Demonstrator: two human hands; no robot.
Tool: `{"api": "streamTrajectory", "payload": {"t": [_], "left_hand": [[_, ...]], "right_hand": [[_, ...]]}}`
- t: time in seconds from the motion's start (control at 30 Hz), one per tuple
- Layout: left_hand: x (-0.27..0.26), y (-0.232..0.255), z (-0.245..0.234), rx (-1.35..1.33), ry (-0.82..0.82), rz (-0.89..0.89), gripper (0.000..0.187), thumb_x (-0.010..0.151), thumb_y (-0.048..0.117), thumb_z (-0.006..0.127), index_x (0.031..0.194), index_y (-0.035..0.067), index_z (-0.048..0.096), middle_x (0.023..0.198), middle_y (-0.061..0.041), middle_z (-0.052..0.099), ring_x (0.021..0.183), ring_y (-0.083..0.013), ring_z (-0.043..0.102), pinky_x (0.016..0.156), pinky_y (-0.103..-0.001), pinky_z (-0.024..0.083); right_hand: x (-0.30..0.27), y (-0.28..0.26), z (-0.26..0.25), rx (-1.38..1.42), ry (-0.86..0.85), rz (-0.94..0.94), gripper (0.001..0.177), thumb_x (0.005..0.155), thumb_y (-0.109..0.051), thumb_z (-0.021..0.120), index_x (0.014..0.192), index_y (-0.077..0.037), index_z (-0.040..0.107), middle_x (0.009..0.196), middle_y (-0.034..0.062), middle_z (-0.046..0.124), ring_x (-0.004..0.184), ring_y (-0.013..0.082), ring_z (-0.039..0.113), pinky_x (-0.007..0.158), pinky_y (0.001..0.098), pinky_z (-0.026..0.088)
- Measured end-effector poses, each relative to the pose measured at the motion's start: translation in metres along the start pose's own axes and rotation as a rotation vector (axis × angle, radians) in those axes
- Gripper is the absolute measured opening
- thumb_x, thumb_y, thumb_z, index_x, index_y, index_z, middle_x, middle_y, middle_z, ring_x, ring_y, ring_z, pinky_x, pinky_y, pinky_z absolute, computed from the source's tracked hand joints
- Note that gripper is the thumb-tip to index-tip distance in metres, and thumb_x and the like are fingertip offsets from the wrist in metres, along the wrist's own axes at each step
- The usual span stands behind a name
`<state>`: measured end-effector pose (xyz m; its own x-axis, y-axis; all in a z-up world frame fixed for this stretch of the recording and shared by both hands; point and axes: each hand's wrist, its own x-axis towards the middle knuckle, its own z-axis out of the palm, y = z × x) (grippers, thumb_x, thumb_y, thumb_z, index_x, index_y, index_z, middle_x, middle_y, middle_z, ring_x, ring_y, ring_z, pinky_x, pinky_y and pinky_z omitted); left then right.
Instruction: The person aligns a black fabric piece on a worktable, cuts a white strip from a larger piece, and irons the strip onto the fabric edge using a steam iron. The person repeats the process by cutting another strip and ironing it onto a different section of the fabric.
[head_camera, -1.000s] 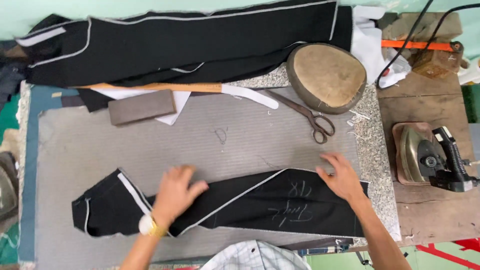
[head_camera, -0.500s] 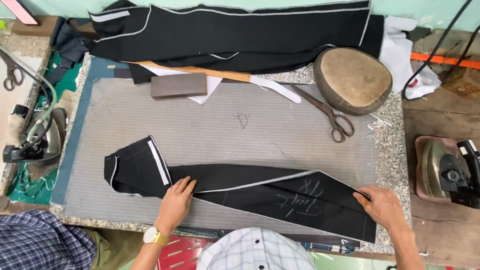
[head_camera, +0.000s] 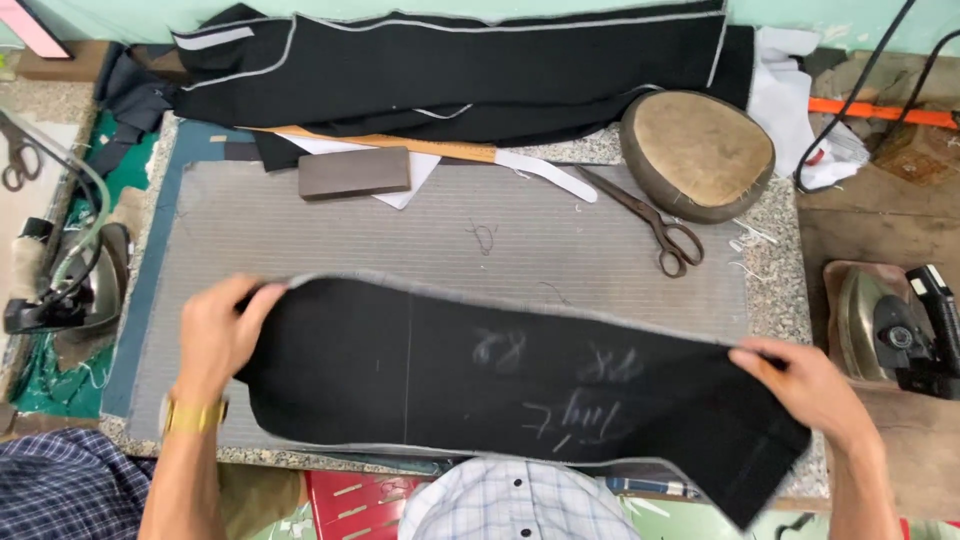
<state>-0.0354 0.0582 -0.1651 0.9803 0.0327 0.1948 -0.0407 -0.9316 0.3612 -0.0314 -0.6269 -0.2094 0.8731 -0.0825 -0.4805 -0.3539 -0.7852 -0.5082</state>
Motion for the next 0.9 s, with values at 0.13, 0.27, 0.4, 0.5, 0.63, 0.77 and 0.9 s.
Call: {"api": "streamTrajectory", "payload": {"t": [0.13, 0.27, 0.4, 0.5, 0.63, 0.77, 0.9], "left_hand": [[0.067, -0.008, 0.021, 0.247, 0.053, 0.068, 0.041, 0.108, 0.047, 0.06, 0.084, 0.014, 0.066, 0.077, -0.008, 0.067, 0.076, -0.0358, 0.065, 0.061, -0.046, 0.041], [0.088, 0.007, 0.022, 0.33, 0.342, 0.289, 0.041, 0.106, 0.042, 0.063, 0.126, 0.007, 0.067, 0.104, -0.014, 0.065, 0.094, -0.037, 0.058, 0.081, -0.046, 0.044], [0.059, -0.024, 0.018, 0.246, 0.426, 0.133, 0.014, 0.104, 0.018, 0.064, 0.108, 0.005, 0.068, 0.097, -0.014, 0.066, 0.088, -0.038, 0.057, 0.077, -0.047, 0.044], [-0.005, -0.083, 0.036, 0.197, 0.245, -0.297, 0.028, 0.107, 0.024, 0.053, 0.093, 0.004, 0.065, 0.082, -0.021, 0.066, 0.077, -0.0464, 0.061, 0.061, -0.057, 0.043], [-0.098, -0.111, 0.078, 0.133, 0.06, -0.54, 0.029, 0.102, 0.021, 0.051, 0.084, 0.002, 0.064, 0.073, -0.024, 0.065, 0.068, -0.0485, 0.061, 0.059, -0.055, 0.042], [-0.166, -0.09, 0.121, 0.17, 0.118, -0.51, 0.056, 0.1, 0.048, 0.053, 0.132, 0.003, 0.061, 0.127, -0.024, 0.062, 0.113, -0.0426, 0.056, 0.098, -0.054, 0.042], [-0.209, -0.072, 0.145, 0.255, 0.212, -0.47, 0.052, 0.09, 0.044, 0.067, 0.129, 0.009, 0.064, 0.122, -0.022, 0.058, 0.103, -0.0439, 0.057, 0.092, -0.054, 0.043]], "right_hand": [[0.082, 0.014, 0.026, 0.044, 0.015, -0.076, 0.034, 0.091, -0.032, 0.073, 0.112, -0.006, 0.083, 0.119, 0.0032, 0.08, 0.117, 0.0121, 0.065, 0.107, 0.0276, 0.04], [0.135, 0.03, 0.051, -0.151, 0.323, -0.402, 0.052, 0.098, -0.041, 0.067, 0.133, -0.003, 0.071, 0.125, 0.0174, 0.072, 0.111, 0.031, 0.064, 0.1, 0.0421, 0.043], [0.123, 0.058, 0.07, -0.265, 0.5, -0.421, 0.05, 0.107, -0.034, 0.066, 0.141, 0.002, 0.069, 0.125, 0.0255, 0.071, 0.113, 0.0424, 0.064, 0.1, 0.0501, 0.046], [0.091, 0.105, 0.1, -0.21, 0.524, -0.158, 0.038, 0.114, -0.037, 0.063, 0.131, -0.005, 0.075, 0.122, 0.0215, 0.076, 0.113, 0.044, 0.069, 0.095, 0.052, 0.048], [0.093, 0.2, 0.155, -0.237, 0.448, 0.165, 0.05, 0.111, -0.062, 0.059, 0.139, -0.024, 0.076, 0.109, 0.0197, 0.081, 0.101, 0.0448, 0.074, 0.088, 0.0515, 0.052], [0.06, 0.21, 0.185, -0.15, 0.511, 0.106, 0.047, 0.108, -0.054, 0.067, 0.143, -0.022, 0.073, 0.099, 0.0027, 0.078, 0.103, 0.0303, 0.072, 0.093, 0.0444, 0.049], [0.053, 0.195, 0.185, -0.08, 0.506, 0.099, 0.049, 0.105, -0.051, 0.066, 0.142, -0.02, 0.072, 0.106, 0.0039, 0.076, 0.097, 0.0319, 0.073, 0.095, 0.0457, 0.049]]}}
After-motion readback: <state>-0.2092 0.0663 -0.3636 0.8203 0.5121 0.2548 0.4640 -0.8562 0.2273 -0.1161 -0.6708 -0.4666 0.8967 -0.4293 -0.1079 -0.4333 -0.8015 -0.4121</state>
